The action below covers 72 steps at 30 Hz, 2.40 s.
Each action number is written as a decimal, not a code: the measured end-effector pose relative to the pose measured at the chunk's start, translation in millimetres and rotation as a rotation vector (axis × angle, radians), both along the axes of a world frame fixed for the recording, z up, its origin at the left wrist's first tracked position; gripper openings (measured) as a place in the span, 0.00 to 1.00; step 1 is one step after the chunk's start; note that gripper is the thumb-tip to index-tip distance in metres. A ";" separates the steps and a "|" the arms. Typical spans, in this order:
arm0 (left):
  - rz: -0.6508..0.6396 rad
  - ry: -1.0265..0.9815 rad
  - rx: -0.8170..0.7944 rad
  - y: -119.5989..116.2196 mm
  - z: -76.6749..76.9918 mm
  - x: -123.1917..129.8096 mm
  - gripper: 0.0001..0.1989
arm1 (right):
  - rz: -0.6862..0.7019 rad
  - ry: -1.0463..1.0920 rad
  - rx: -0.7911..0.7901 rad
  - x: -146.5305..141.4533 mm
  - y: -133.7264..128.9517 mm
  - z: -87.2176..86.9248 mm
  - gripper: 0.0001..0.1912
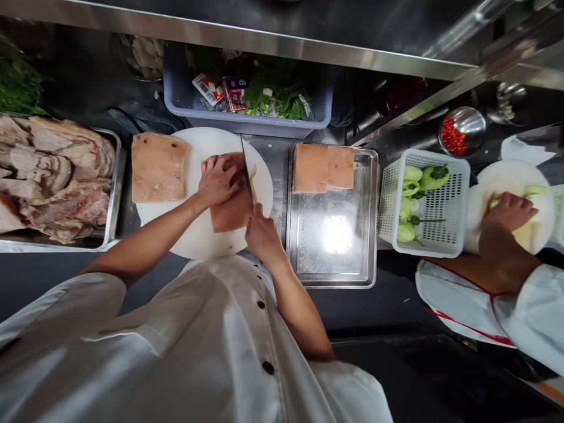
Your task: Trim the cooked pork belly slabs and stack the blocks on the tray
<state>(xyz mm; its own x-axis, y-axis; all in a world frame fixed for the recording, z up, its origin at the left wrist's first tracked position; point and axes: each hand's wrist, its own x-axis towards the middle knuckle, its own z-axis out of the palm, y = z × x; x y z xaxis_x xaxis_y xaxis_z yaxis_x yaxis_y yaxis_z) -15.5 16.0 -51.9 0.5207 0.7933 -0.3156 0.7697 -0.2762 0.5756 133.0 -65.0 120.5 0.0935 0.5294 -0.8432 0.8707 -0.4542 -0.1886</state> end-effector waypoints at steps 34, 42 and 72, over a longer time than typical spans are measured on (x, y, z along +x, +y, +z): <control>0.152 -0.258 0.120 -25.2 -8.1 -40.7 0.20 | -0.061 -0.078 0.298 1.8 -61.7 -43.0 0.19; 0.378 -0.379 0.019 -84.5 -24.9 -86.0 0.22 | 0.050 -0.028 0.131 -56.6 -55.8 13.5 0.14; 0.380 -0.556 -0.085 -87.9 -52.9 -74.7 0.25 | 0.133 -0.154 0.074 -123.3 -11.7 -4.4 0.15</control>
